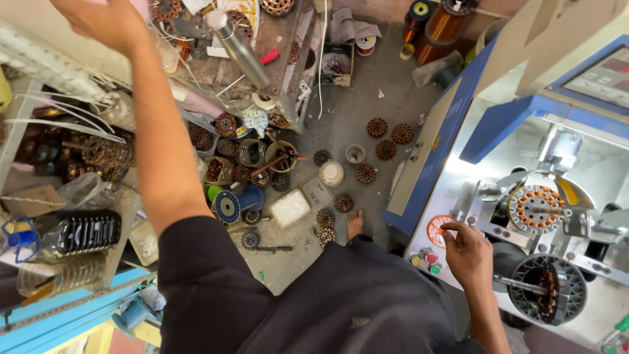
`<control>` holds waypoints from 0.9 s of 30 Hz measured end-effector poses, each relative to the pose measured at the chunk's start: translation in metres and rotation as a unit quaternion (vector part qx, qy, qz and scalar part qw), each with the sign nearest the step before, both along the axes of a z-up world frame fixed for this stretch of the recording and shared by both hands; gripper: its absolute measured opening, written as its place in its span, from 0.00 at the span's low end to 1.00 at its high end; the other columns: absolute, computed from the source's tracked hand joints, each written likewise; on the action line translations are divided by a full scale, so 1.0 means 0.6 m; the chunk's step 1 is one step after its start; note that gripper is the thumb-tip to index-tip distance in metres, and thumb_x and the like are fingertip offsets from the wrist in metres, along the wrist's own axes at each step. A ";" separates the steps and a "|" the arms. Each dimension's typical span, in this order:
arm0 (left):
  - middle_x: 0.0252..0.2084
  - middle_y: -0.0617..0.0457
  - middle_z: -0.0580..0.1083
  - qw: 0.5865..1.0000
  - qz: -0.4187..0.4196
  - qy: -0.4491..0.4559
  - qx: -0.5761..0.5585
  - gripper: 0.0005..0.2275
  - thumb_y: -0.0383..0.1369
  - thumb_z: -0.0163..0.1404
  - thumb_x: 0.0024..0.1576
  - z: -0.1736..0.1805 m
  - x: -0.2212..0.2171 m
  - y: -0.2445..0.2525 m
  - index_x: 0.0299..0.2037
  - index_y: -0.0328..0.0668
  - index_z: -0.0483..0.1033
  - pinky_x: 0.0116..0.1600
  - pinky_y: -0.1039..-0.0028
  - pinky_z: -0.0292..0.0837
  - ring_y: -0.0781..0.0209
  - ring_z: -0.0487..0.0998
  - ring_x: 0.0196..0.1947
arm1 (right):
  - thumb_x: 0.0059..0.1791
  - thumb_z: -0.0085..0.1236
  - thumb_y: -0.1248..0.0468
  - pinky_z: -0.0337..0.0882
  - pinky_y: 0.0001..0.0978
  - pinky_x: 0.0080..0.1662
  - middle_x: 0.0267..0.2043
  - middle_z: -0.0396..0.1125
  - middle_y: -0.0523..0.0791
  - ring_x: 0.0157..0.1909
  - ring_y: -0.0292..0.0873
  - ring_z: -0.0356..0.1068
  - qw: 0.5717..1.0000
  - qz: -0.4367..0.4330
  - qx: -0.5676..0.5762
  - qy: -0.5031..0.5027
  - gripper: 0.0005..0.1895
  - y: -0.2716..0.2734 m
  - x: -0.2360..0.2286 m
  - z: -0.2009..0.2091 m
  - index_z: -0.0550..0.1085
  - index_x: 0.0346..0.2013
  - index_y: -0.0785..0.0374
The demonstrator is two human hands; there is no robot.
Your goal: The person assembles electrical components by threading wire through a stator, securing it with a metal bar, and tightening the assembly using a wrench. The person also uses a screwdriver to adjust parts of the stator.
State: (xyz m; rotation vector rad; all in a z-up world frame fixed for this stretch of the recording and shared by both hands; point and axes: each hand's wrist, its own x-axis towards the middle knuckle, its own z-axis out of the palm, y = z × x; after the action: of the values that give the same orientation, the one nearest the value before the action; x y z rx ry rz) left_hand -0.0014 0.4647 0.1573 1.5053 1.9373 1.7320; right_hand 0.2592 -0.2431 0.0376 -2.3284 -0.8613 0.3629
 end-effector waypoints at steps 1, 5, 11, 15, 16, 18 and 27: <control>0.71 0.34 0.52 1.000 -0.026 -0.007 -0.015 0.38 0.36 0.59 0.56 -0.060 0.011 -0.017 0.69 0.32 0.46 0.68 0.44 0.50 0.37 0.57 0.68 | 0.47 0.61 0.67 0.64 0.38 0.33 0.24 0.60 0.47 0.24 0.45 0.61 1.000 -0.007 0.004 0.009 0.09 -0.005 -0.005 -0.003 0.80 0.42 0.59; 0.69 0.32 0.56 0.987 -0.090 0.004 -0.130 0.37 0.35 0.58 0.57 -0.383 0.078 -0.257 0.71 0.27 0.49 0.74 0.45 0.50 0.36 0.58 0.70 | 0.46 0.62 0.68 0.63 0.38 0.32 0.23 0.59 0.47 0.25 0.44 0.61 1.000 -0.007 -0.005 0.004 0.08 -0.018 -0.009 -0.005 0.80 0.40 0.60; 0.37 0.54 0.80 0.619 -0.548 -0.146 -0.543 0.06 0.32 0.52 0.60 -0.540 0.245 -0.779 0.43 0.40 0.76 0.39 0.73 0.78 0.64 0.82 0.36 | 0.47 0.62 0.68 0.63 0.39 0.31 0.23 0.61 0.48 0.24 0.45 0.61 0.999 -0.020 -0.011 0.028 0.07 -0.024 -0.008 0.028 0.80 0.39 0.61; 0.45 0.45 0.80 0.314 -0.688 -0.286 -0.589 0.16 0.39 0.48 0.69 -0.472 0.376 -0.983 0.52 0.28 0.77 0.46 0.69 0.77 0.60 0.81 0.40 | 0.46 0.57 0.72 0.71 0.42 0.46 0.37 0.72 0.45 0.45 0.51 0.71 0.983 0.109 0.126 -0.075 0.09 -0.043 -0.004 0.024 0.76 0.40 0.58; 0.44 0.45 0.80 0.263 -0.679 -0.301 -0.616 0.17 0.41 0.47 0.68 -0.459 0.404 -1.012 0.51 0.29 0.76 0.46 0.68 0.78 0.59 0.81 0.40 | 0.45 0.58 0.72 0.70 0.43 0.45 0.35 0.70 0.46 0.43 0.51 0.69 0.983 0.112 0.117 -0.089 0.10 -0.052 -0.005 0.020 0.76 0.39 0.58; 0.43 0.44 0.81 0.178 -0.676 -0.325 -0.636 0.17 0.41 0.46 0.67 -0.432 0.454 -1.040 0.53 0.31 0.75 0.46 0.69 0.78 0.59 0.82 0.40 | 0.43 0.60 0.72 0.68 0.44 0.43 0.31 0.67 0.46 0.39 0.50 0.66 0.983 0.127 0.089 -0.102 0.11 -0.068 -0.001 0.019 0.77 0.39 0.59; 0.21 0.60 0.61 0.271 -0.654 -0.379 -0.596 0.13 0.36 0.43 0.69 -0.306 0.533 -1.114 0.50 0.31 0.72 0.27 0.77 0.61 0.70 0.61 0.19 | 0.44 0.60 0.73 0.67 0.41 0.41 0.30 0.64 0.44 0.36 0.48 0.63 0.965 0.208 0.147 -0.067 0.10 -0.187 0.081 0.046 0.77 0.40 0.62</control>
State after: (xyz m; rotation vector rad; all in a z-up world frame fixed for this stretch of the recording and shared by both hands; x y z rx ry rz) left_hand 0.3181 -0.2040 -0.0263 0.6079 0.3350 -0.1694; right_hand 0.3079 -0.3551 0.0651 -1.9060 -1.3780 0.2291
